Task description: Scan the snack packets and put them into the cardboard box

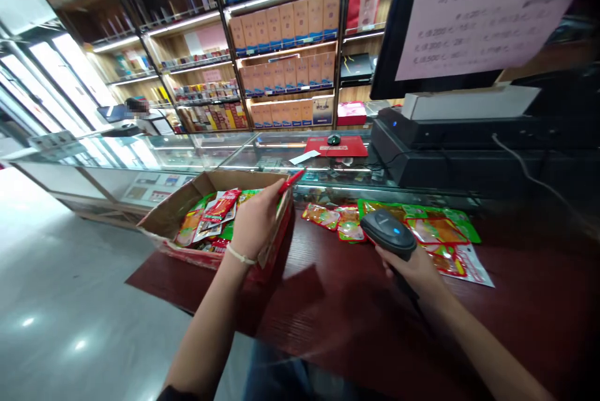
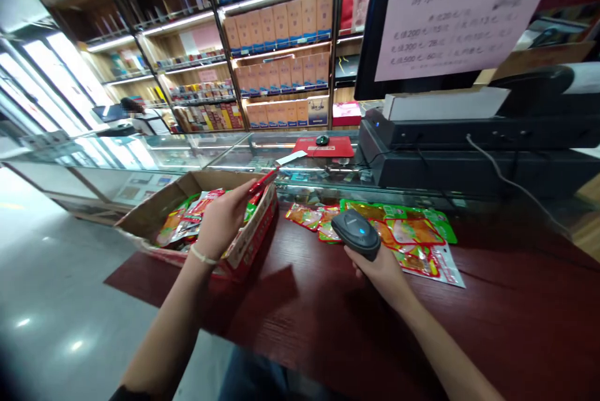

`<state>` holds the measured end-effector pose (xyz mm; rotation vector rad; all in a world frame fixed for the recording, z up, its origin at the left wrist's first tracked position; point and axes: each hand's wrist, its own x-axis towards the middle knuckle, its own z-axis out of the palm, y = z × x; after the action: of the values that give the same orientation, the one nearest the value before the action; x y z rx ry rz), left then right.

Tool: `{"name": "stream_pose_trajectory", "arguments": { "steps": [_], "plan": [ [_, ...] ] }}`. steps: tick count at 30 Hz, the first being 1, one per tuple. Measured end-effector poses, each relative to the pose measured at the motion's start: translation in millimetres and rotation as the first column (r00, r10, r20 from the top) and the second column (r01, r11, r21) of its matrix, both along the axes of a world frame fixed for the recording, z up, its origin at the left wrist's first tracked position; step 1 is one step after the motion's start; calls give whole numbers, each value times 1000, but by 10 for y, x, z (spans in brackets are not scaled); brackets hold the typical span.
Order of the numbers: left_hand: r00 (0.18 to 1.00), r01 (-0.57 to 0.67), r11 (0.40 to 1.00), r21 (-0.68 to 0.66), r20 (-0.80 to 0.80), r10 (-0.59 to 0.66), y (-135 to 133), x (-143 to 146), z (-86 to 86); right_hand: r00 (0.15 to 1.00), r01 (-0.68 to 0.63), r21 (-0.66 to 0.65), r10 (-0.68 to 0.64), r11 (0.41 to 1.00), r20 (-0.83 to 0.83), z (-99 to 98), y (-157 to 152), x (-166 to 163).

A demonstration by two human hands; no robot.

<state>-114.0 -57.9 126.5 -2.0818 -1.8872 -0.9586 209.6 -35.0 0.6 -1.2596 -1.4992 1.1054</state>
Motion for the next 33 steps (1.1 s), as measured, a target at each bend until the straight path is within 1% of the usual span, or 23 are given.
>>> {"name": "stream_pose_trajectory", "arguments": {
  "steps": [2, 3, 4, 6, 8, 9, 10, 12, 14, 16, 18, 20, 23, 25, 28, 30, 33],
  "plan": [
    [987, -152, 988, 36, -54, 153, -1, -354, -58, 1000, -23, -20, 23, 1000, -10, 31, -6, -79],
    [978, -189, 982, 27, -87, 191, 12, -512, -113, 999, -35, -31, 35, 999, -17, 62, -4, -128],
    [973, -197, 980, -8, -126, 194, 32, -649, -179, 998, -55, -41, 54, 998, -20, 102, 3, -182],
    [975, -153, 977, -150, -182, 125, 83, -849, -327, 996, -90, -38, 90, 995, -5, 204, 25, -305],
    [984, -98, 952, -289, -171, 49, 133, -945, -456, 991, -125, -24, 126, 992, 35, 310, 55, -431],
    [989, -85, 944, -320, -145, 40, 153, -963, -501, 990, -135, -18, 136, 991, 46, 355, 71, -487],
    [992, -80, 942, -325, -119, 43, 167, -966, -529, 990, -135, -15, 136, 991, 46, 390, 86, -535],
    [995, -78, 958, -275, -77, 58, 175, -946, -532, 991, -130, -16, 131, 991, 38, 425, 113, -594],
    [996, -85, 978, -193, -47, 78, 155, -906, -480, 992, -118, -10, 118, 993, 37, 424, 138, -596],
    [996, -89, 990, -106, -27, 86, 111, -832, -392, 994, -97, 13, 96, 995, 55, 410, 163, -544],
    [997, -71, 997, -31, -24, 70, 53, -697, -287, 996, -64, 45, 61, 997, 63, 401, 190, -450],
    [1000, -11, 1000, 15, -29, 11, -7, -488, -181, 997, -29, 68, 25, 997, 69, 401, 218, -330],
    [991, 137, 990, 39, -1, -137, -51, -63, -74, 996, 54, 70, -59, 996, 72, 402, 260, -117],
    [970, 241, 970, 36, 26, -242, -13, 253, -78, 990, 126, 58, -129, 990, 62, 392, 278, 48],
    [929, 366, 931, 13, 48, -366, 163, 722, -221, 978, 208, 49, -208, 977, -5, 369, 283, 334],
    [903, 428, 904, -15, 61, -426, 327, 1025, -379, 968, 247, 41, -244, 968, -58, 353, 277, 550],
    [874, 486, 871, -80, 73, -481, 568, 1487, -637, 943, 328, 34, -324, 944, -74, 329, 269, 894]
  ]
}}
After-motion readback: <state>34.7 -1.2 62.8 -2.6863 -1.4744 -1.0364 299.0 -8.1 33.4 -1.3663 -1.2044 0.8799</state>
